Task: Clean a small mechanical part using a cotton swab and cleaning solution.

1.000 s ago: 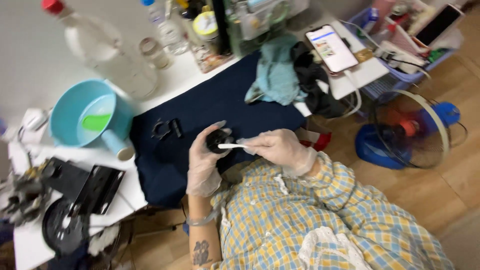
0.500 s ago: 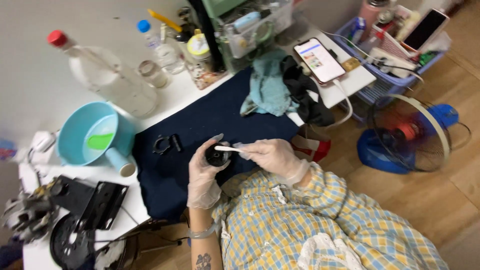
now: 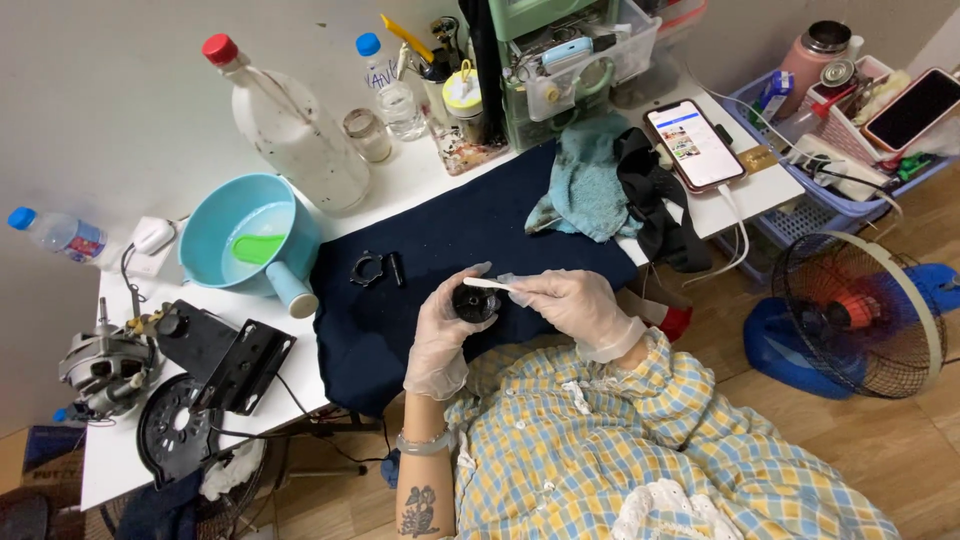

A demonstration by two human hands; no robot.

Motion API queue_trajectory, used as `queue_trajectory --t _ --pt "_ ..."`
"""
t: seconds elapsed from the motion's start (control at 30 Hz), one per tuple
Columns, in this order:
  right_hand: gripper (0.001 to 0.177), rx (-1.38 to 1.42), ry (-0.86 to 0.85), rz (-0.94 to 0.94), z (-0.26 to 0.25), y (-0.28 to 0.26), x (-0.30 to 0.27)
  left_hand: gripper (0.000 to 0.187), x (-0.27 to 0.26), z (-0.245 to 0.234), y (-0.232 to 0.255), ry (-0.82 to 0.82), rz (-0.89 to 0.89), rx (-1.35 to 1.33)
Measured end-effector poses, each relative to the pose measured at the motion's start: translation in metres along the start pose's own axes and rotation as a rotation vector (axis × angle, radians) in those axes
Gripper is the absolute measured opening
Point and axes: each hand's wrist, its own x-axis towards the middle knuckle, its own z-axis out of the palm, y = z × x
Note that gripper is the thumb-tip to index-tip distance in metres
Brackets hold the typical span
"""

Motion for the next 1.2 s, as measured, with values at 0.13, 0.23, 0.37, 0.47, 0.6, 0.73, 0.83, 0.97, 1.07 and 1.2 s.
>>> queue_trajectory --t 0.13,0.23,0.37,0.47,0.6,0.73,0.83,0.97,1.07,1.2 --pt "0.019 0.074 -0.035 0.058 0.004 0.004 0.002 0.074 0.002 -0.004 -0.005 0.041 0.029 -0.118" --pt "0.022 0.132 -0.037 0.085 0.003 0.004 0.003 0.074 0.003 -0.003 -0.007 0.044 0.057 -0.125" --pt "0.023 0.218 -0.045 0.106 0.001 0.002 0.003 0.074 0.001 0.000 0.003 0.015 0.022 -0.032" --pt "0.026 0.139 -0.058 0.117 -0.005 -0.017 -0.003 0.073 -0.003 0.006 0.010 0.027 -0.010 -0.040" --pt "0.022 0.220 -0.055 0.096 -0.002 -0.001 0.002 0.076 -0.001 0.001 0.005 0.031 -0.001 -0.132" --pt "0.022 0.181 -0.052 0.099 0.000 -0.006 0.002 0.073 -0.002 0.002 0.009 0.032 0.002 -0.137" --pt "0.021 0.218 -0.044 0.119 0.003 0.001 0.004 0.073 -0.001 0.000 0.004 0.035 -0.007 -0.165" --pt "0.021 0.218 -0.050 0.136 0.002 -0.005 0.006 0.073 0.000 -0.002 0.003 0.039 0.022 -0.121" --pt "0.022 0.278 -0.035 0.135 0.002 -0.001 0.004 0.075 0.001 -0.003 0.001 0.028 0.018 -0.148" --pt "0.021 0.288 -0.027 0.132 0.005 0.002 0.004 0.074 0.002 -0.004 -0.003 0.038 0.026 -0.144"
